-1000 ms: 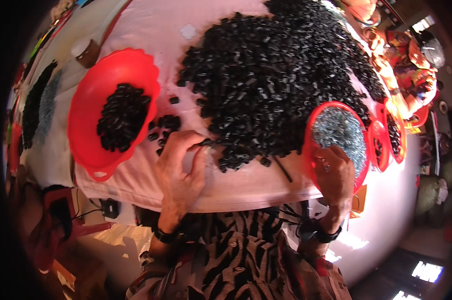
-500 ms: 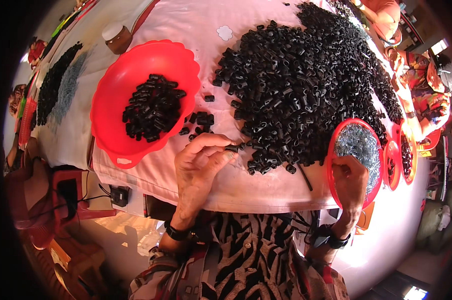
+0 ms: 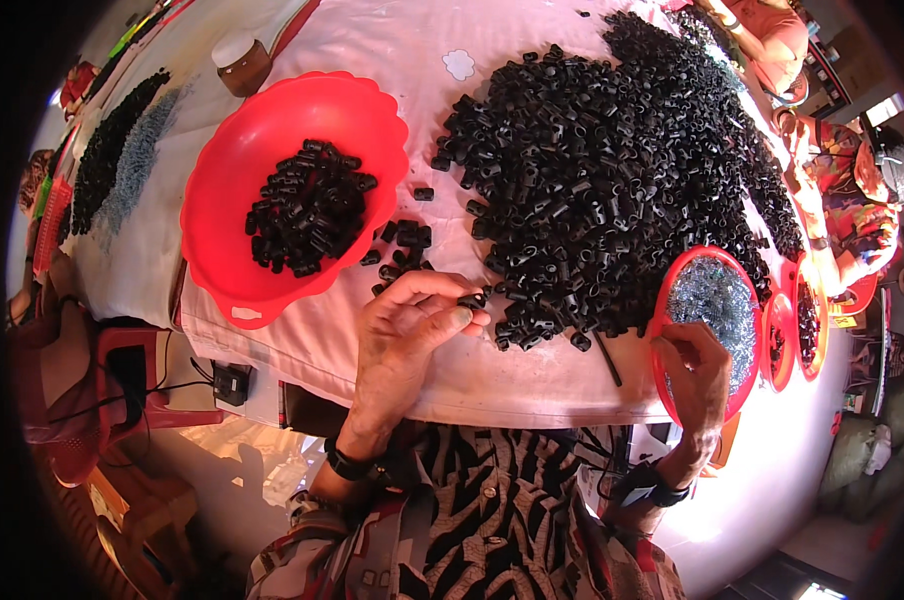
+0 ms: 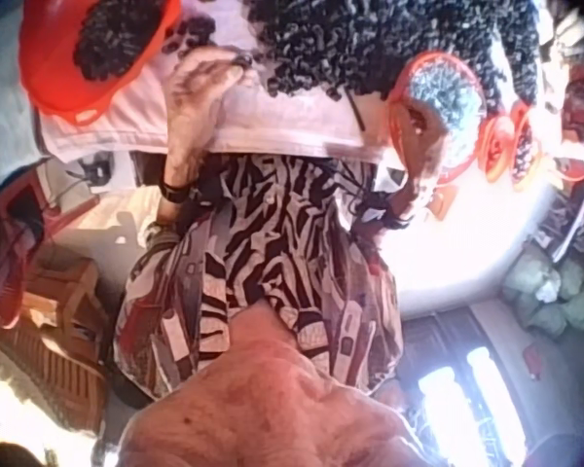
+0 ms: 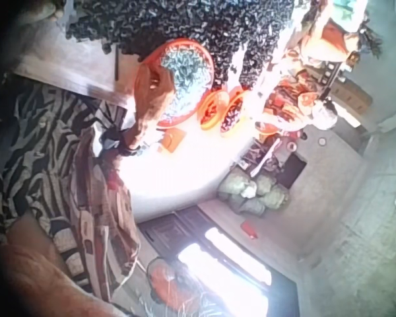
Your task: Sorting small black plastic shoe components and silver eyelets from a large pile into separate trays on a work table.
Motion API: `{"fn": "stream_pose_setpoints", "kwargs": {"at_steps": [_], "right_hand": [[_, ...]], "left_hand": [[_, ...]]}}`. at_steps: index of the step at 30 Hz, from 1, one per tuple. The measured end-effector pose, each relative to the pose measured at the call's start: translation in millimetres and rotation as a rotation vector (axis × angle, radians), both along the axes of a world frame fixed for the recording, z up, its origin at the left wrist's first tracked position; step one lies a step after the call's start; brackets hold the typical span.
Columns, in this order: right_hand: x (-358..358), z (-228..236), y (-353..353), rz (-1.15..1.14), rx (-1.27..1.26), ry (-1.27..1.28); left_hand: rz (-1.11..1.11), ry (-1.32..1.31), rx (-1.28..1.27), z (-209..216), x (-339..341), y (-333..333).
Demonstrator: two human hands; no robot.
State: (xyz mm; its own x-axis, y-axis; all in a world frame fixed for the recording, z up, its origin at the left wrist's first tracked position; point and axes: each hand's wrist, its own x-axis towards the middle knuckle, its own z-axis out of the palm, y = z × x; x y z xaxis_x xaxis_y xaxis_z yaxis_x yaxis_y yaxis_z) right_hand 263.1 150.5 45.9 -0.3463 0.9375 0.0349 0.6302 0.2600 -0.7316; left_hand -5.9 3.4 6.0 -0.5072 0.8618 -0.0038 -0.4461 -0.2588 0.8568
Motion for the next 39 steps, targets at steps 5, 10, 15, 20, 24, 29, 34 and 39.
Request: {"fn": "stream_pose_setpoints", "kwargs": {"at_steps": [5,10,15,20,24,29,34,39], "right_hand": [[1,-4,1,-0.029,-0.044,0.032],[2,-4,0,-0.058,-0.046,0.044],[0,-4,-4,-0.108,-0.059,0.063],[-16,7,-27,-0.224,0.139,0.251],[-63,16,-57,0.111,-0.094,0.711],[-107,-3,-68,0.283,-0.211,0.825],[-116,-7,-70,0.284,-0.272,0.886],[-118,-7,-73,0.273,-0.263,0.867]], "left_hand": [[-0.052,-0.062,0.001,-2,1,1],[-0.073,-0.048,0.001,-3,1,0],[-0.098,-0.02,0.014,-10,0,-2],[-0.111,-0.078,0.06,-3,2,-1],[-0.168,-0.111,0.023,-1,8,-1],[-0.278,-0.154,0.007,1,10,-1],[-0.269,-0.151,0.0,0,10,-3],[-0.252,-0.157,0.02,-3,11,-3]]}}
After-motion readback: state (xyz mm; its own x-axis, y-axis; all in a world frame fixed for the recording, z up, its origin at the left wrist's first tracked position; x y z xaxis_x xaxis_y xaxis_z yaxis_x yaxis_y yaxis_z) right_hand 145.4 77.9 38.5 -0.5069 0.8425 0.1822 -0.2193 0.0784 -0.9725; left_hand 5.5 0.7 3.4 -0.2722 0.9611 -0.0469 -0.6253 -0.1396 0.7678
